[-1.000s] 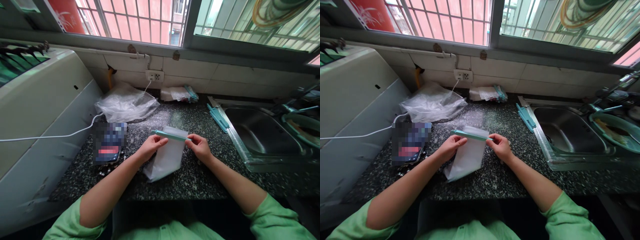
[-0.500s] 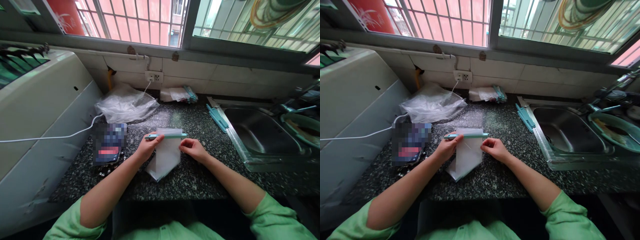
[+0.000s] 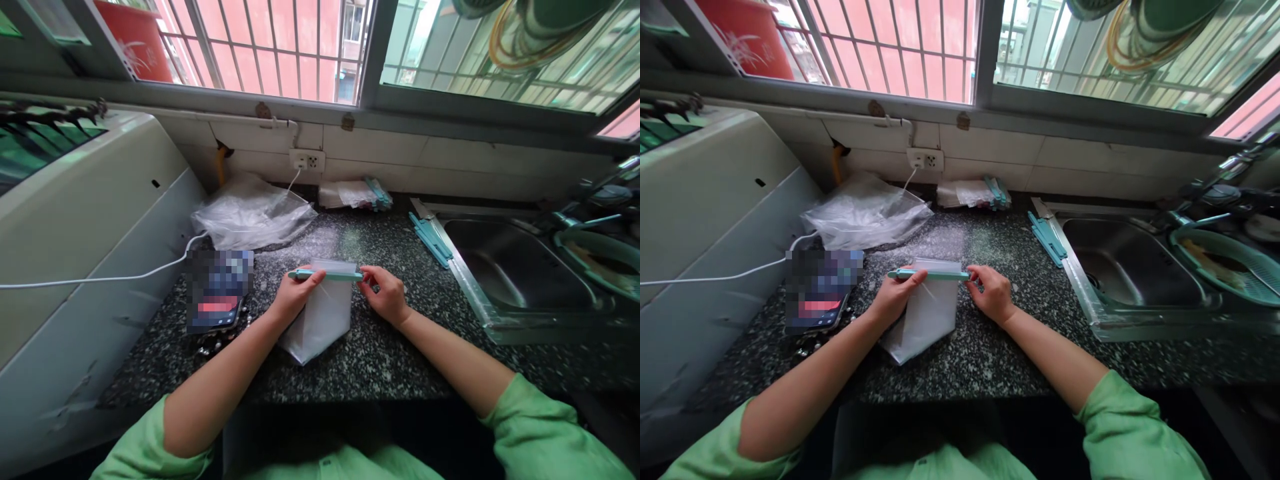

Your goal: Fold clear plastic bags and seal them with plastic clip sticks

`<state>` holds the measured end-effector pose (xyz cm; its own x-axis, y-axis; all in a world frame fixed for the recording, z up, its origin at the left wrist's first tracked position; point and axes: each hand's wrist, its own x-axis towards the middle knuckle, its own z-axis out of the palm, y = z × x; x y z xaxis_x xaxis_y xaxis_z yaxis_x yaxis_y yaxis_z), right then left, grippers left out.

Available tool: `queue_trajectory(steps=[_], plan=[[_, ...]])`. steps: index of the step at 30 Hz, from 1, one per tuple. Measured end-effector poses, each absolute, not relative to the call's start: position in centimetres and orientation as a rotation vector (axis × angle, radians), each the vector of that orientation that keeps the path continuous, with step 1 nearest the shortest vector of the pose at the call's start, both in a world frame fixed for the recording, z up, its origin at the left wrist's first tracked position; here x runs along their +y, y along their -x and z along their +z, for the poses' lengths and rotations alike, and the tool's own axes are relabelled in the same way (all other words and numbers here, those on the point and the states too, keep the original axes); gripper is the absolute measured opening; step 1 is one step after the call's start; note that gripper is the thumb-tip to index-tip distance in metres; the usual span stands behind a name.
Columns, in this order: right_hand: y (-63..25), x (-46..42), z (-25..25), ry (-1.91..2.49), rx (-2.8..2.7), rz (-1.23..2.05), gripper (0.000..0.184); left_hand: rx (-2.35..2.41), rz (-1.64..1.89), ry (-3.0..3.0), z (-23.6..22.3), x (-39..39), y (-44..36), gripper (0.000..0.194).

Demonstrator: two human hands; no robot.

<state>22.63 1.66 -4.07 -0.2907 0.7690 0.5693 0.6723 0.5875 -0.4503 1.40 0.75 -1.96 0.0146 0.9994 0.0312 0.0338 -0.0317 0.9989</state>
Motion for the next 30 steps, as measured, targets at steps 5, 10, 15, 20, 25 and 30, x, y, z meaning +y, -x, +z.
queue_trajectory(steps=[5, 10, 15, 20, 25, 30], plan=[[-22.6, 2.2, -4.0, 1.053, -2.186, -0.15, 0.021, 1.255, 1.186, -1.294, -1.9, 0.7, -1.6, 0.036], [-22.7, 3.3, -4.0, 0.981, -2.253, -0.405, 0.024, 1.254, 1.215, -1.224, -2.6, 1.1, -1.7, 0.037], [-22.8, 5.0, -4.0, 0.989, -2.262, -0.461, 0.027, 1.175, 1.15, -1.117, -2.8, 1.2, -2.1, 0.045], [-23.2, 6.7, -4.1, 1.091, -2.26, -0.432, 0.03, 1.179, 1.056, -1.056, -2.6, 1.2, -2.1, 0.037], [-23.7, 9.0, -4.1, 1.17, -2.209, -0.448, 0.031, 1.256, 1.018, -1.187, -2.2, 2.4, -1.8, 0.022], [-24.2, 11.4, -4.2, 1.327, -2.116, -0.392, 0.028, 1.346, 0.909, -1.245, -1.2, 4.4, -1.8, 0.019]])
